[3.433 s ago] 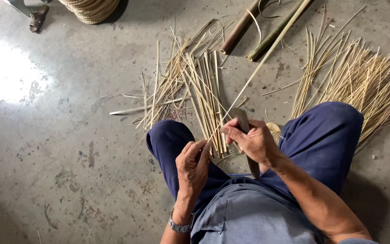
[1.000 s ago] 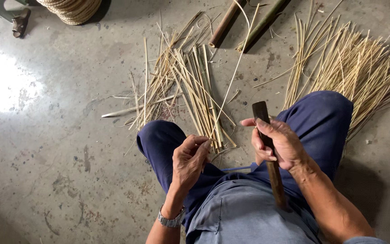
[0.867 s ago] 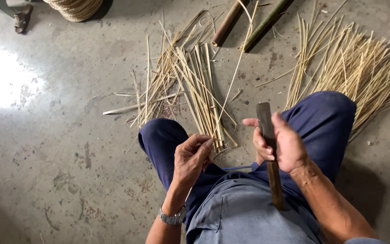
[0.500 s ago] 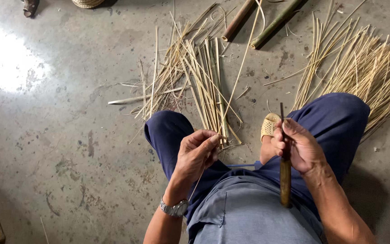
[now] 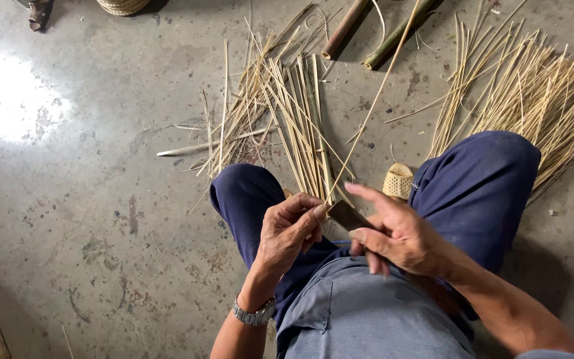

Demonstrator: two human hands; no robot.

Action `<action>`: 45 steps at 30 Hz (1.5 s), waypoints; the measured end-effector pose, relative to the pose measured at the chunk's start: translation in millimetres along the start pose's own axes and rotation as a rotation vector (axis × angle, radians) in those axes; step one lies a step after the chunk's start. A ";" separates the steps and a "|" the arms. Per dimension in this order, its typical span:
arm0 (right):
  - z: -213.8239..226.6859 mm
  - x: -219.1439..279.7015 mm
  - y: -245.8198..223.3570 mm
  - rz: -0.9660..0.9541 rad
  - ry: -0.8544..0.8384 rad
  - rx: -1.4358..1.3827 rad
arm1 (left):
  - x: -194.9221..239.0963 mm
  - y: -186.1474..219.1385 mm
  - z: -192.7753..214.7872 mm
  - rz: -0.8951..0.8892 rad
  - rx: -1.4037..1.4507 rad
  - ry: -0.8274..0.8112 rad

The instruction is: The person sits on a low stool and uses a knife to split long bamboo stalks into thin strips. They repeatedly pick up stalks, split them lengthwise, and place the finished strips into a pile on the floor.

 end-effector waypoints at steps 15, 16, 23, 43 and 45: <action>-21.5 -12.6 -14.9 -0.252 -0.143 -0.191 | 16.4 5.9 -7.9 0.013 -0.018 -0.161; -21.8 -12.4 -14.5 -0.247 -0.143 -0.194 | 16.8 8.0 -9.5 -0.030 -0.042 -0.168; -21.2 -9.6 -18.4 -0.226 -0.125 -0.168 | 23.9 18.8 -14.4 -0.097 -0.142 -0.145; -11.0 -4.8 -23.5 -0.153 -0.065 -0.140 | 44.1 41.1 -23.7 -0.279 -0.388 -0.142; -6.0 -4.1 -23.4 -0.165 -0.046 -0.147 | 46.6 41.2 -22.8 -0.257 -0.344 -0.145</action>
Point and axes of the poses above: each hand's wrist, its own x-axis away from the middle knuckle, its own z-axis out of the back of the hand, y = z × x, the point moved 5 cm from there along -x, towards the middle knuckle, and after that the axes turned 14 degrees about x, right-handed, at the moved point
